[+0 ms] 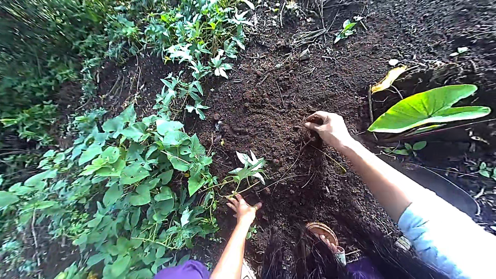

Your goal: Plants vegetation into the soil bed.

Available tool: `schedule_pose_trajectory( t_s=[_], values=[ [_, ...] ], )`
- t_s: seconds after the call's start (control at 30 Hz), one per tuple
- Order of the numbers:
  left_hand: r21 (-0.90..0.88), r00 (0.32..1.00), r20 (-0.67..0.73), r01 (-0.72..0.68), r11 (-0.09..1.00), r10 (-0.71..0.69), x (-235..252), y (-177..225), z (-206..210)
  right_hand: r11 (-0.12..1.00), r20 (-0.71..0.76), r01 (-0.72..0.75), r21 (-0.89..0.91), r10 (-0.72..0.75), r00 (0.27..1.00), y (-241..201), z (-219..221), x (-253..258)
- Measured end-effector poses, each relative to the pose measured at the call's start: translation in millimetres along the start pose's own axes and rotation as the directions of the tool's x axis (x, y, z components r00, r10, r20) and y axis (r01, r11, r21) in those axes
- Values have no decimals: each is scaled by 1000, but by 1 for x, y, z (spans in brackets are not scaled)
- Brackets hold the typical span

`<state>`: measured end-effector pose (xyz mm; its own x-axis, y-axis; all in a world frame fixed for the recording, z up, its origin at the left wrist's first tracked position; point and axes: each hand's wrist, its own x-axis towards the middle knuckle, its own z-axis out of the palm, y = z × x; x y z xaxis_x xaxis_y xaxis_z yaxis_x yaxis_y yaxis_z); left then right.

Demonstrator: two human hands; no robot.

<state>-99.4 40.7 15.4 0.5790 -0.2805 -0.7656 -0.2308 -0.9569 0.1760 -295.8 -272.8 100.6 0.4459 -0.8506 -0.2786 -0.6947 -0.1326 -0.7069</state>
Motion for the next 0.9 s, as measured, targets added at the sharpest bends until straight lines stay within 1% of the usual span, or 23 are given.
schedule_pose_trajectory(
  t_s=[0.03, 0.07, 0.1, 0.13, 0.17, 0.2, 0.27, 0.3, 0.33, 0.37, 0.4, 0.47, 0.53, 0.57, 0.63, 0.67, 0.7, 0.73, 0.77, 0.8, 0.83, 0.87, 0.9],
  values=[
    [16, 1000, 1, -4, 1000, 4, 0, 1, 0, 997, -8, 57, 51, -56, 998, 2, 2, -6],
    [22, 1000, 4, -5, 1000, 5, 0, 2, 0, 993, 20, 89, 72, -90, 996, 5, 3, -12],
    [24, 1000, 13, -5, 1000, 4, -1, 3, -1, 993, 51, 96, 65, -100, 994, 9, 5, -18],
    [24, 1000, 25, -3, 1000, 3, -1, 3, -1, 994, 36, 100, 42, -102, 994, 14, 6, -26],
    [17, 999, 34, -3, 1000, 2, -2, 4, -1, 995, -24, 90, 44, -89, 996, 19, 5, -35],
    [18, 999, 38, -1, 1000, 1, -3, 4, -2, 996, -122, 78, 48, -72, 990, 24, 4, -47],
    [24, 999, 34, -9, 1000, 8, -3, 2, -1, 999, -319, 18, 31, -7, 948, 43, 0, -78],
    [20, 1000, 28, -12, 1000, 11, -2, 1, 0, 999, -379, -46, -6, 40, 925, 55, -4, -98],
    [15, 1000, 22, -13, 1000, 12, -1, 1, 0, 985, -400, -159, -67, 120, 909, 67, -10, -123],
    [5, 1000, 14, -15, 1000, 15, -1, 1, 0, 944, -401, -301, -131, 227, 887, 78, -16, -152],
    [-8, 1000, 5, -19, 1000, 19, -1, 0, 1, 883, -409, -439, -165, 344, 845, 89, -20, -184],
    [-24, 999, -20, -26, 999, 26, -2, -2, 2, 793, -475, -590, -149, 466, 746, 112, -22, -249],
    [-28, 999, -42, -36, 999, 35, -2, -2, 3, 670, -504, -735, -107, 600, 621, 129, -10, -307],
    [-28, 998, -45, -38, 999, 37, -2, -2, 3, 599, -470, -797, -77, 683, 559, 136, 0, -330],
    [-2, 999, -42, -34, 999, 34, -1, -1, 1, 479, -353, -878, 20, 825, 442, 145, 23, -354],
    [25, 999, -39, -32, 999, 33, -2, -1, -1, 444, -316, -893, 76, 860, 400, 147, 34, -360],
    [53, 999, -40, -30, 998, 32, -4, -2, -4, 428, -297, -894, 131, 877, 376, 145, 42, -362],
    [75, 998, -53, -19, 997, 23, -7, -1, -7, 414, -270, -893, 179, 893, 360, 134, 44, -358],
    [114, 997, -80, 11, 993, -2, -10, 0, -10, 370, -181, -907, 200, 924, 336, 110, 38, -351],
    [165, 992, -116, 61, 984, -42, -13, -1, -14, 312, -70, -932, 185, 950, 305, 84, 29, -343],
    [228, 986, -150, 110, 967, -77, -13, -4, -17, 261, 7, -949, 177, 964, 266, 59, 21, -334],
    [279, 982, -155, 148, 949, -108, -11, -9, -20, 237, 33, -961, 146, 969, 244, 45, 19, -329],
    [303, 981, -124, 178, 936, -146, -9, -15, -21, 244, 38, -964, 108, 968, 250, 40, 20, -328]
  ],
)
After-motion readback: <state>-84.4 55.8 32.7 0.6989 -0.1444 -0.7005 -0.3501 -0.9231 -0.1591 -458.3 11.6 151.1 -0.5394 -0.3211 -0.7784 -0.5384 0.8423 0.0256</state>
